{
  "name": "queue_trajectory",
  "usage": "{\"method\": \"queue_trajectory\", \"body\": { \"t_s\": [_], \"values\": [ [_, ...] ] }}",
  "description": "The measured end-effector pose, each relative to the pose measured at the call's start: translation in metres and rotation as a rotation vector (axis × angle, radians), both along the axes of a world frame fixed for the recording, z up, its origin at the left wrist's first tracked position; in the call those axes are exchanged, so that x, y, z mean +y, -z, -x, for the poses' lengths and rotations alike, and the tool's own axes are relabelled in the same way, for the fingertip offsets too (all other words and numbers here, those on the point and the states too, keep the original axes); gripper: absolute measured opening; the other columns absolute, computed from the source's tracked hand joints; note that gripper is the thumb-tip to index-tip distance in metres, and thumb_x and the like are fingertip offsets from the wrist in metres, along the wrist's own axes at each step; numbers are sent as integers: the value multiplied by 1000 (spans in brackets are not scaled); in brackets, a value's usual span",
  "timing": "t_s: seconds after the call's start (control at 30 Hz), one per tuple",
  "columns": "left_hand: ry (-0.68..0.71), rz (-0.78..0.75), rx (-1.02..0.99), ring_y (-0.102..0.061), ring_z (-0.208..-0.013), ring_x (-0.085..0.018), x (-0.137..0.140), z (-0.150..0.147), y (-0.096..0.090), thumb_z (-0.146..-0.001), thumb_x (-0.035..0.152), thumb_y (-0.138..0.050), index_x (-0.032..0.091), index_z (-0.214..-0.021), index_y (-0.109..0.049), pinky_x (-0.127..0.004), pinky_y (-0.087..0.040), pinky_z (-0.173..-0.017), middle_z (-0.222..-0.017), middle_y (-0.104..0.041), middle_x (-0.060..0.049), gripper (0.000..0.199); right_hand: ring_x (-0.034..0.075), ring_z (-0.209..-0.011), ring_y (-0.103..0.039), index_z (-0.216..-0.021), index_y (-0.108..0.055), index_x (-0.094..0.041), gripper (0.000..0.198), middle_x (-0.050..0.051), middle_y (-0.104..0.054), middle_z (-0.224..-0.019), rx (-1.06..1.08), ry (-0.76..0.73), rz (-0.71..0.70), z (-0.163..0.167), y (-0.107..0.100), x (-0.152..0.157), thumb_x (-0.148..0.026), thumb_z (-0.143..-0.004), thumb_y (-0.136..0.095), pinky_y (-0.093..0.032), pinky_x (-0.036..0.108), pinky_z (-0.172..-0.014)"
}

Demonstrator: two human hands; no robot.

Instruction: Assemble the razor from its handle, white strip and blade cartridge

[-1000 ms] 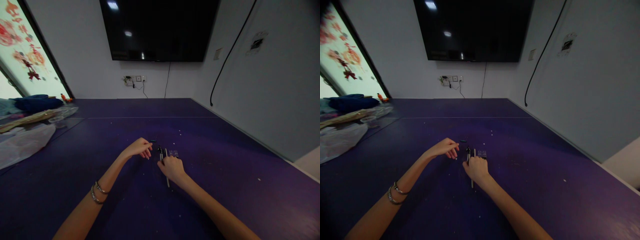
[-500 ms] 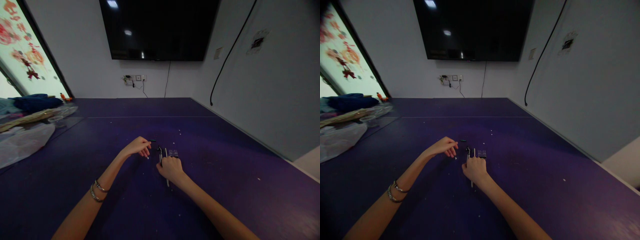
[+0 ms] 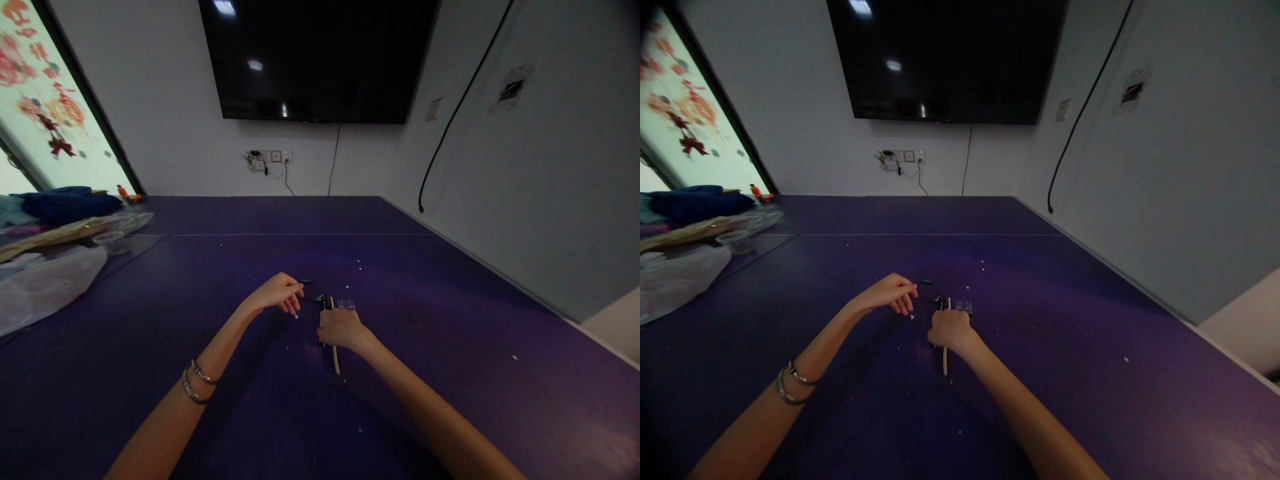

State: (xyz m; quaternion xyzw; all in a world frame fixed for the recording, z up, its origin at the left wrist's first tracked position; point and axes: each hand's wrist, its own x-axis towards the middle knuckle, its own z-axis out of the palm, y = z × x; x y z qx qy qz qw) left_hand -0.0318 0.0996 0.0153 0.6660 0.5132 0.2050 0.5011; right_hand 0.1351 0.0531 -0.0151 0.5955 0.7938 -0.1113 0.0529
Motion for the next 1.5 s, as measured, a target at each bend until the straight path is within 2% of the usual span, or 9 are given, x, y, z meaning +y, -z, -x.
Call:
{"method": "queue_trajectory", "body": {
  "t_s": [0.2, 0.37, 0.47, 0.57, 0.67, 0.83, 0.97, 1.2, 1.5],
  "values": [
    [47, -2, 45, -64, -53, -17, 1, -1, 2, -81, 39, -43, 10, -81, -59, -22, -45, -46, -63, -68, -10, 33, 31, -91, -64, -96, -68, -13, 35, 17, -68, -97, 17, 11, 34, -1, 2, 6, -29, -73, -46, -49, 39, -70],
    [49, -48, 96, -62, -53, -15, 10, 4, 9, -78, 39, -47, 10, -84, -61, -22, -45, -46, -65, -67, -8, 33, 29, -88, -64, -93, -68, -15, 36, 15, -69, -95, 90, 56, -11, -9, 1, 5, -37, -76, -44, -48, 36, -67],
    [-20, -225, 185, -61, -55, -15, 23, 11, 24, -77, 34, -49, 11, -82, -63, -23, -45, -47, -69, -67, -8, 28, 27, -78, -65, -81, -69, -17, 34, 12, -69, -82, 195, 94, -74, -23, -10, 4, -41, -77, -45, -45, 31, -61],
    [-92, -585, 393, -62, -65, -15, 40, 18, 45, -77, 27, -52, 14, -83, -66, -23, -46, -59, -75, -68, -6, 20, 20, -62, -62, -68, -68, -16, 37, 8, -66, -66, 310, 89, -71, -44, -22, 7, -42, -79, -44, -38, 25, -51],
    [-137, -678, 464, -61, -76, -18, 57, 19, 63, -77, 24, -54, 13, -91, -67, -28, -46, -70, -86, -67, -9, 22, 13, -51, -54, -63, -68, -15, 36, 4, -59, -54, 446, 59, -55, -67, -29, 13, -38, -79, -44, -31, 22, -44],
    [-50, -771, 531, -55, -92, -21, 78, 10, 77, -77, 25, -56, 16, -94, -67, -33, -40, -85, -95, -63, -9, 22, 10, -43, -46, -64, -68, -12, 34, 1, -52, -45, 596, 29, -83, -94, -23, 23, -34, -79, -45, -32, 21, -45],
    [54, -823, 556, -54, -92, -21, 87, 3, 83, -79, 24, -55, 17, -92, -68, -34, -36, -90, -94, -63, -8, 19, 10, -43, -46, -66, -67, -12, 33, 1, -52, -45, 648, 21, -72, -104, -16, 22, -33, -79, -45, -32, 21, -44],
    [95, -885, 573, -52, -90, -22, 90, -1, 90, -82, 19, -49, 16, -86, -69, -33, -38, -85, -92, -62, -9, 20, 10, -42, -46, -67, -67, -12, 31, 0, -53, -46, 664, 23, -58, -113, -11, 20, -32, -79, -46, -32, 20, -43],
    [30, -908, 495, -54, -76, -17, 87, -1, 88, -79, 20, -54, 16, -82, -66, -29, -42, -74, -79, -61, -5, 13, 10, -45, -50, -68, -66, -13, 29, 1, -56, -50, 712, 8, -78, -114, -2, 23, -30, -79, -45, -35, 20, -45]
  ]
}}
